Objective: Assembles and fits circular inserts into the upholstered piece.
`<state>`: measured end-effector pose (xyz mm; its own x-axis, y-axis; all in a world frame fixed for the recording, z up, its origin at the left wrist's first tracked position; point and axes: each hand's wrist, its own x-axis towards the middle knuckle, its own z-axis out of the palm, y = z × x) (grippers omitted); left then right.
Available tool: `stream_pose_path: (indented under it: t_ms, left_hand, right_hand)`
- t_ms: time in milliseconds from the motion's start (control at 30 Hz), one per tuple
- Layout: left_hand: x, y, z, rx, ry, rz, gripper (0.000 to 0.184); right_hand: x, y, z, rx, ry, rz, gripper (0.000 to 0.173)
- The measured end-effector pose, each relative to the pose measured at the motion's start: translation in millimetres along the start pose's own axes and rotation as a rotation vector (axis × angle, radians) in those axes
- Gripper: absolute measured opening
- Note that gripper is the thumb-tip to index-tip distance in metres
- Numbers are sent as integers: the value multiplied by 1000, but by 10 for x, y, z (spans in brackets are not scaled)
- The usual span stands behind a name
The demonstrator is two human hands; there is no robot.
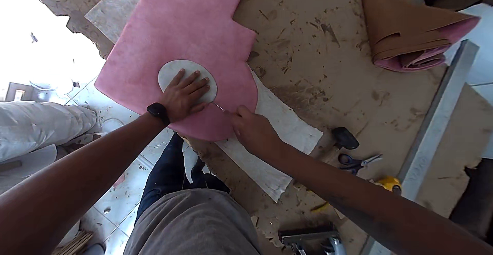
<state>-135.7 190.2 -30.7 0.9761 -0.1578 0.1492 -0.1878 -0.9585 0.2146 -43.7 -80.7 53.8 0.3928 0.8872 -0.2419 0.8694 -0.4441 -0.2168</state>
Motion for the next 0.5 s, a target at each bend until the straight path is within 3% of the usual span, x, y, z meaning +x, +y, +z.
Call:
stream_pose_path:
  t_ms: [133,367,500]
  left_hand:
    - [10,5,3,-11,22,6,57]
    - [34,-29,-20,-44,-41,-22,58]
    - [62,-25,-36,-36,-58,-14,59]
  right_hand:
    - [313,-129,-213,-46,-90,13,35]
    - [373,-52,-650,-146,-219,-90,30]
    - [607,-115,-840,-191,-285,-123,18]
